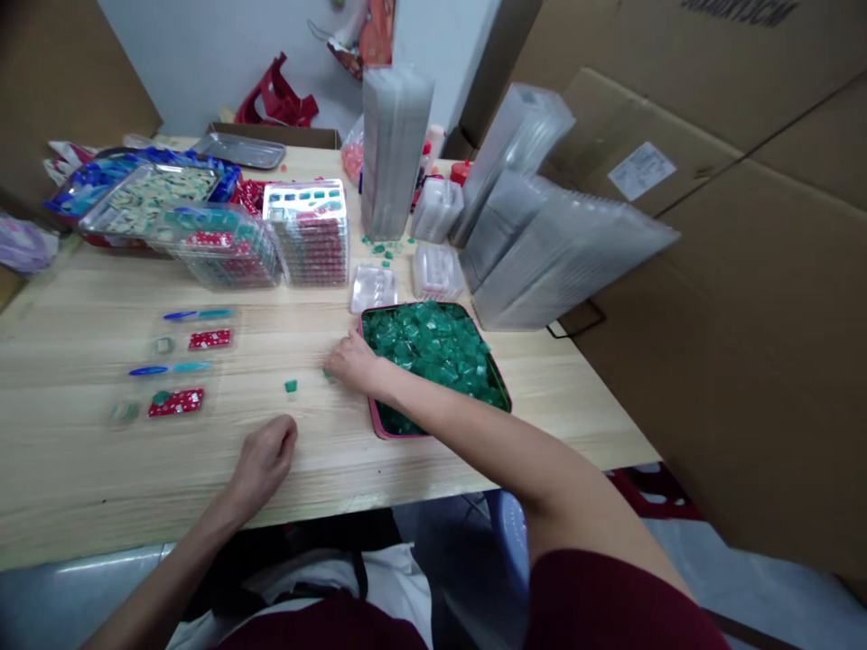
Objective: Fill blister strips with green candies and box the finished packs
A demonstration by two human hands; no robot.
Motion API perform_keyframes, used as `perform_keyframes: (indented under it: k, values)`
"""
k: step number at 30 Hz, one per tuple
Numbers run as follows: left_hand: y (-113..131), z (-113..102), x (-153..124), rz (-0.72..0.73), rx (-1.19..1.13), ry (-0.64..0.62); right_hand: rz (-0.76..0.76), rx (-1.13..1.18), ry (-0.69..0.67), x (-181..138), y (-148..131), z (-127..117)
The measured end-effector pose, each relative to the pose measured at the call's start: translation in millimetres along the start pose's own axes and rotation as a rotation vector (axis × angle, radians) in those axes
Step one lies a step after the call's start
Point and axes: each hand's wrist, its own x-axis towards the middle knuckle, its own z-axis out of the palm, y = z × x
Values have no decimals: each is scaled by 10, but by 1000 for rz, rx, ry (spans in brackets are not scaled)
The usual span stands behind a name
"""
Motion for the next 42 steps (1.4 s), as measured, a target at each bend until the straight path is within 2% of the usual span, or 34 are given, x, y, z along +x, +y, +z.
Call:
perform_keyframes:
  k: [3,6,8,13,16,18,21,23,28,34,39,42]
  values:
    - [1,15,-39,-19,-90,-17,-113,41,11,-447,-282,-10]
    - [-25,9,-60,-68,-122,-1,-165,36,-60,-813,-587,129]
    - [-47,-2,-72,-101,-164,20,-169,-35,-72,-936,-734,257]
    - [-63,-42,-72,-199,-554,112,-92,-161,-29,-948,-842,474]
    - [-11,-80,-56,-246,-723,107,-106,-44,-30,-901,-776,449]
    - [59,-97,-40,-317,-946,64,-87,114,24,-856,-732,369]
    - [189,-83,6,-529,-1491,-70,22,336,215,-769,-728,213]
    - [269,-46,51,-605,-1668,-136,47,382,278,-719,-761,126]
    - [399,25,172,-663,-1822,-98,52,310,245,-679,-786,51]
    - [539,-62,282,-717,-1927,-68,67,238,277,-701,-661,-2]
    - [683,-166,366,-589,-1733,33,132,263,296,-731,-491,-93]
    - [786,-251,450,-479,-1591,20,140,299,338,-731,-212,-189]
